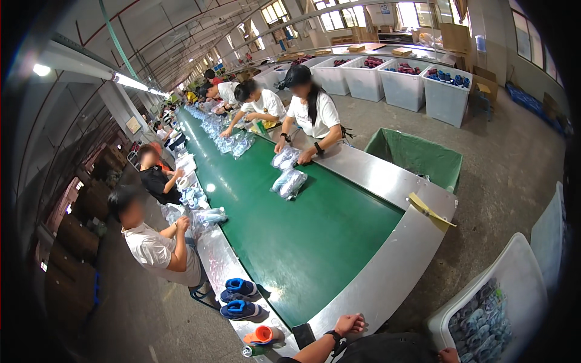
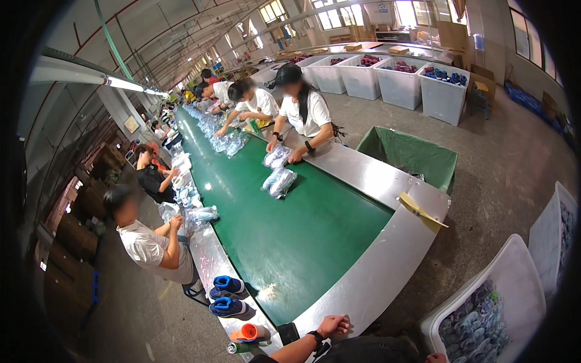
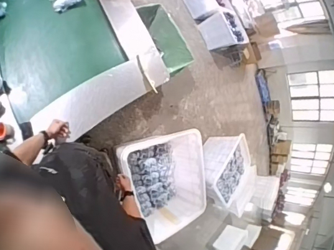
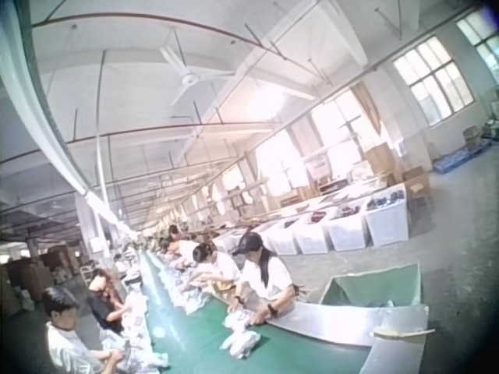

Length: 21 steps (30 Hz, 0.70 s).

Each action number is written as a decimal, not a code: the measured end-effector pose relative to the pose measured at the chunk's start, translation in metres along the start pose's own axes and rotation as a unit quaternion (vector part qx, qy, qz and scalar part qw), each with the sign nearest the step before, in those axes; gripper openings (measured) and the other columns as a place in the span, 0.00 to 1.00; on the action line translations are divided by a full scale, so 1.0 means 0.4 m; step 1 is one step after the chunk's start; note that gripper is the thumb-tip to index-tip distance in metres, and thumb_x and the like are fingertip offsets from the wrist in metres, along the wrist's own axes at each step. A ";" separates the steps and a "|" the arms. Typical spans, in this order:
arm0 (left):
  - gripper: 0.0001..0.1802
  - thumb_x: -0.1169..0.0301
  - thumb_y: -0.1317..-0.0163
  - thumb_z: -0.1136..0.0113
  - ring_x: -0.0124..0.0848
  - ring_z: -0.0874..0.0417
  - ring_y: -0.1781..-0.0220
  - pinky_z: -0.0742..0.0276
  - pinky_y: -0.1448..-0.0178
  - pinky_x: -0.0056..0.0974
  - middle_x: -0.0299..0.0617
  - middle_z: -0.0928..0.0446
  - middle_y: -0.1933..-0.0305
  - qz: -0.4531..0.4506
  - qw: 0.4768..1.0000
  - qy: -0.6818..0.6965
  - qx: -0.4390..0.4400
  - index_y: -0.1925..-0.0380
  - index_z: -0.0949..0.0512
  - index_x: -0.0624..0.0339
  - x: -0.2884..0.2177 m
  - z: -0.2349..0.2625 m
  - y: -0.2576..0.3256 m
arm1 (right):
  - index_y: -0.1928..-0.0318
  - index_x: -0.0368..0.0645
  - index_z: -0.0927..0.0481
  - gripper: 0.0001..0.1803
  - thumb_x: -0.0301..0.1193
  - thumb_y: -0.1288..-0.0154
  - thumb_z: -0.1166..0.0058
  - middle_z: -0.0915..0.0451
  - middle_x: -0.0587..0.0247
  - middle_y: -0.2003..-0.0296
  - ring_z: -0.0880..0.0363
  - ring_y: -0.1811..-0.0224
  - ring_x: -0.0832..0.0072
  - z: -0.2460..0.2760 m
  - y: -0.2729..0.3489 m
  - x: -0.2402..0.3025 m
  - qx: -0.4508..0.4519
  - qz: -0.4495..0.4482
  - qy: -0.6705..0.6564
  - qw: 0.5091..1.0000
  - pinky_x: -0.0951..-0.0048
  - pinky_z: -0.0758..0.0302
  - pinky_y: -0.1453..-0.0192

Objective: The person sits at a workstation in a factory and repeatedly picks up packaged slippers from a large white bin. They place the packages onto a green conveyor belt, where other workers are also sorting items. The person handles the packages one by one, moving them from the bin to the belt.

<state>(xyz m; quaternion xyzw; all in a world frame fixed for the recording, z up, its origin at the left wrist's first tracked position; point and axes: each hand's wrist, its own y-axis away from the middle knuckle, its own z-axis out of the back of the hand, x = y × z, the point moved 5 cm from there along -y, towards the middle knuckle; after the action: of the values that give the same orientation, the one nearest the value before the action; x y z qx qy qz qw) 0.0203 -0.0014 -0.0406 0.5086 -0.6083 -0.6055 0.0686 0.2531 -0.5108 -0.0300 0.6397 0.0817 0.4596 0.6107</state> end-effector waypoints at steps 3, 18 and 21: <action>0.23 0.51 0.21 0.44 0.31 0.09 0.67 0.14 0.62 0.35 0.39 0.10 0.61 0.002 1.000 0.001 0.000 0.52 0.15 0.61 0.002 0.001 -0.002 | 0.47 0.39 0.19 0.17 0.41 0.23 0.43 0.19 0.65 0.70 0.23 0.76 0.75 -0.005 0.000 0.004 0.007 0.007 -0.010 1.000 0.71 0.24 0.75; 0.23 0.52 0.20 0.44 0.31 0.10 0.67 0.13 0.61 0.36 0.41 0.11 0.60 0.013 1.000 0.005 0.006 0.49 0.17 0.62 0.013 0.005 -0.012 | 0.50 0.41 0.19 0.14 0.38 0.24 0.42 0.21 0.67 0.71 0.23 0.77 0.76 -0.010 0.019 0.022 0.013 -0.018 -0.018 1.000 0.72 0.26 0.77; 0.23 0.51 0.21 0.45 0.30 0.09 0.67 0.14 0.63 0.34 0.39 0.11 0.60 0.007 1.000 0.000 0.004 0.49 0.17 0.61 0.013 0.004 -0.011 | 0.51 0.42 0.19 0.13 0.38 0.24 0.42 0.22 0.67 0.72 0.23 0.77 0.76 -0.007 0.000 0.005 0.008 -0.009 -0.015 1.000 0.72 0.27 0.77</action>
<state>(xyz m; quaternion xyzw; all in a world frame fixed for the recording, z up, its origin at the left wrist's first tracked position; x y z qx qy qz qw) 0.0190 -0.0029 -0.0471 0.5048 -0.6140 -0.6027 0.0705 0.2524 -0.5075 -0.0295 0.6506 0.0812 0.4437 0.6109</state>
